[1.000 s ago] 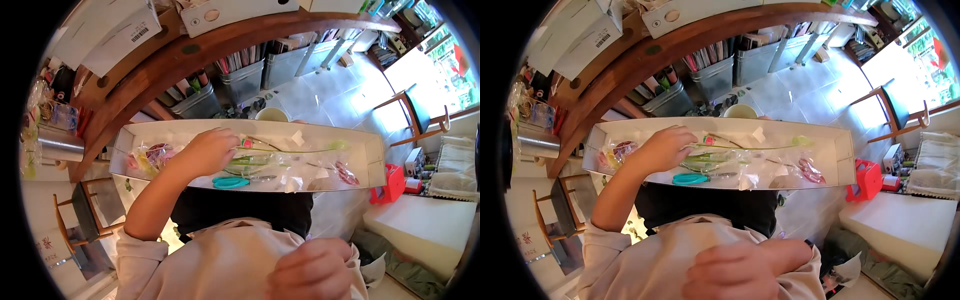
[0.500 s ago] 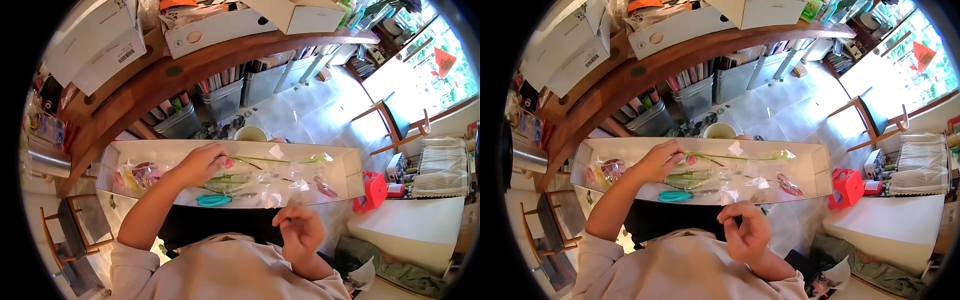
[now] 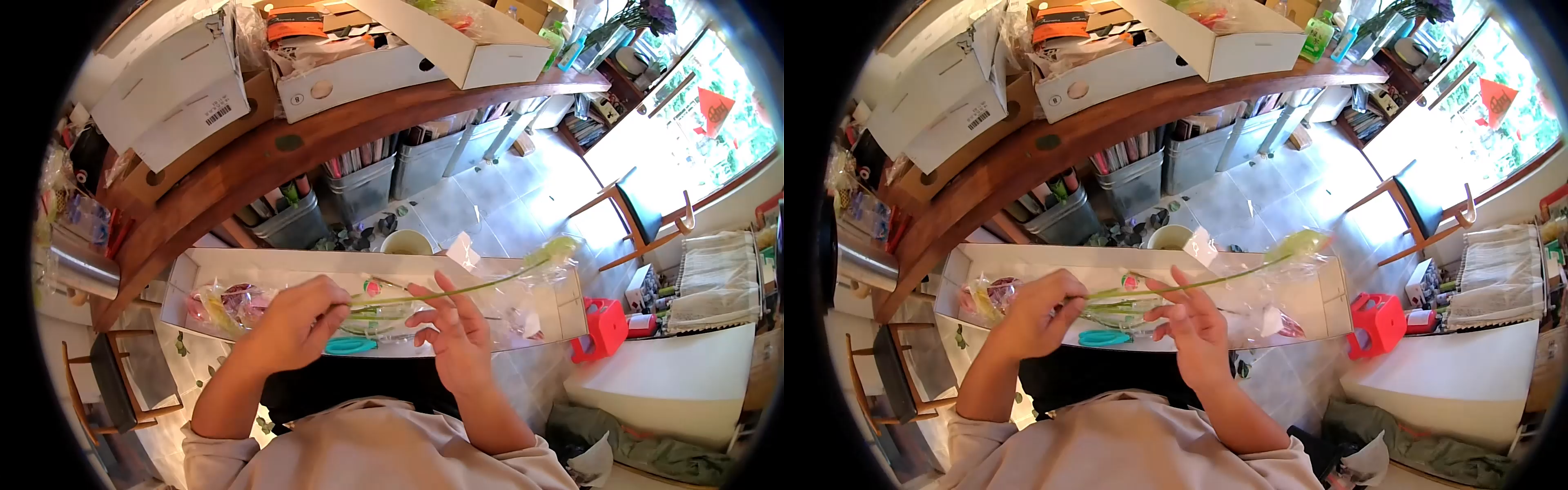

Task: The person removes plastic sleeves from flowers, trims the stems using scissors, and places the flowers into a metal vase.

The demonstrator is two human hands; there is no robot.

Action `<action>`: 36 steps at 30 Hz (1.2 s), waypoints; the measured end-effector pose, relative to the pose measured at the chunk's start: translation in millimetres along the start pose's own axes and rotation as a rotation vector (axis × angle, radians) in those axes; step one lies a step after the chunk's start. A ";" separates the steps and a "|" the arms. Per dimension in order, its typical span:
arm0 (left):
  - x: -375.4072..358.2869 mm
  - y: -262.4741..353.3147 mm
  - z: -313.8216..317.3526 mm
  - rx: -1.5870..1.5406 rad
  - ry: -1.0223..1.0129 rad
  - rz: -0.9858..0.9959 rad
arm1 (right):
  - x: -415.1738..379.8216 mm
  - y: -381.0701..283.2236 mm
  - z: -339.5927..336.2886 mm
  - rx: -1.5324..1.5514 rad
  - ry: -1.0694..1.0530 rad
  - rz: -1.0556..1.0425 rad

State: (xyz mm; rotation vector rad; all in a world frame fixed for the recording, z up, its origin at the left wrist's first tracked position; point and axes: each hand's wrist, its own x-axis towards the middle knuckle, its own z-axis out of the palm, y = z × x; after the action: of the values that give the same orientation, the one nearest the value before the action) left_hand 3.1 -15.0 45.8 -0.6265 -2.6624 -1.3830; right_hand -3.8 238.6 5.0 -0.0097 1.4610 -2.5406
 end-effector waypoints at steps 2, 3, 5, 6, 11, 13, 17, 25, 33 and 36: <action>-6.1 2.6 11.9 -0.037 0.009 0.015 | 3.9 2.5 7.2 -0.016 -0.136 -0.137; -8.1 4.0 16.3 -0.056 0.014 0.026 | 5.5 3.1 10.7 -0.026 -0.204 -0.208; -11.9 6.4 18.7 -0.070 -0.013 0.010 | 6.6 0.3 17.0 -0.029 -0.135 -0.258; -14.4 0.5 21.2 -0.059 -0.019 0.019 | 7.4 -0.1 17.4 -0.041 -0.084 -0.274; -36.4 -24.8 19.5 -0.037 0.018 0.026 | 22.2 -42.0 -16.5 0.097 0.231 -0.534; -48.1 -35.2 9.4 -0.005 0.074 -0.034 | 23.5 -69.3 -36.4 0.096 0.285 -0.610; -55.8 -36.9 -25.3 -0.164 0.244 -0.115 | 12.9 -86.7 -29.5 -0.041 0.314 -0.662; -17.3 20.3 -118.2 0.320 0.711 0.481 | 14.0 -66.3 -23.1 -0.013 0.312 -0.553; 106.1 86.8 -276.6 1.052 0.995 0.567 | 6.5 -67.2 4.9 -0.216 -0.095 -0.387; 102.6 85.8 -212.4 0.820 0.816 0.400 | -1.0 -66.1 17.6 -0.196 -0.277 -0.346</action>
State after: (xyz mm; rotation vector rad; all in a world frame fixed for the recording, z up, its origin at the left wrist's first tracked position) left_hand -82.2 -108.0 262.8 -0.3409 -1.9867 -0.2530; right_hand -12.7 255.9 70.5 -0.6717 1.7041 -2.4976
